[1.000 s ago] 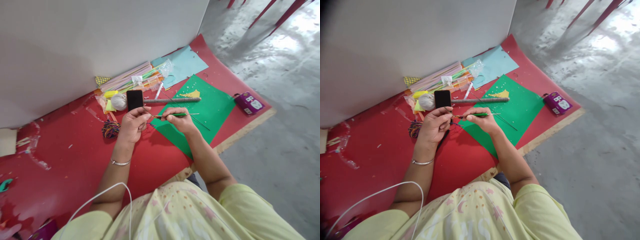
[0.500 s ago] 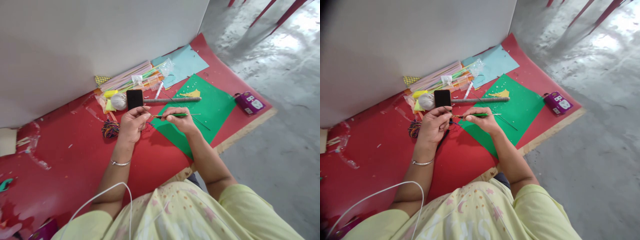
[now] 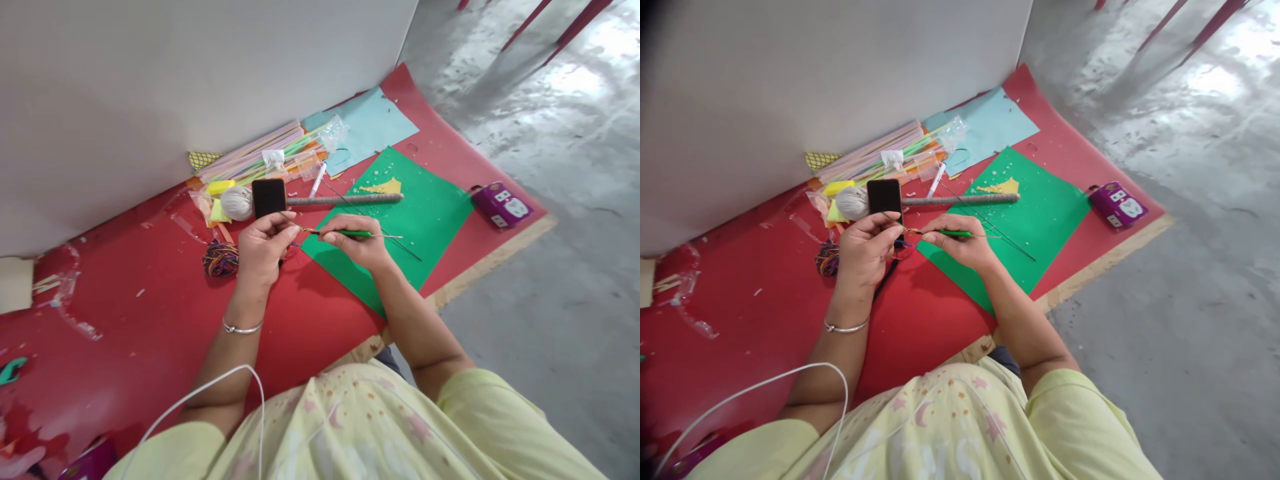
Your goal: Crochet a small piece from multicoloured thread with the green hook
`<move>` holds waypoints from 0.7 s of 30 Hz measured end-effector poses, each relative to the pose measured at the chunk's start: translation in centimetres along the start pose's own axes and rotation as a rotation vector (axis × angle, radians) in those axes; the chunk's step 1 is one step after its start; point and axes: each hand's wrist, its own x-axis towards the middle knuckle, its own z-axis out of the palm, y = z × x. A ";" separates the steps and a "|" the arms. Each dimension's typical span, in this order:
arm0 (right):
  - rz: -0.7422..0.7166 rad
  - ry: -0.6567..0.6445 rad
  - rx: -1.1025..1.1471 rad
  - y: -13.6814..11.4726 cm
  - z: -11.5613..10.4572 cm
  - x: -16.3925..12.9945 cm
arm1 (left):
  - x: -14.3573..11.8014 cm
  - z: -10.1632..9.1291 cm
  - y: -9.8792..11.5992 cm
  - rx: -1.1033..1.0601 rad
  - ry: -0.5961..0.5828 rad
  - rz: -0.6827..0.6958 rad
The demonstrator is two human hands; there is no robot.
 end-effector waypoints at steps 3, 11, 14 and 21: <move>-0.042 0.038 -0.071 0.0 0.4 -0.2 | 0.1 0.0 -0.4 0.069 0.041 0.057; -0.224 0.058 -0.300 0.4 1.8 -1.2 | 0.0 0.5 -0.8 0.144 0.107 0.166; -0.329 0.049 -0.450 0.8 2.1 -1.4 | 0.0 0.8 -0.6 0.098 0.132 0.146; -0.405 0.033 -0.557 1.4 2.1 -1.8 | 0.0 1.2 -0.2 -0.010 0.141 0.093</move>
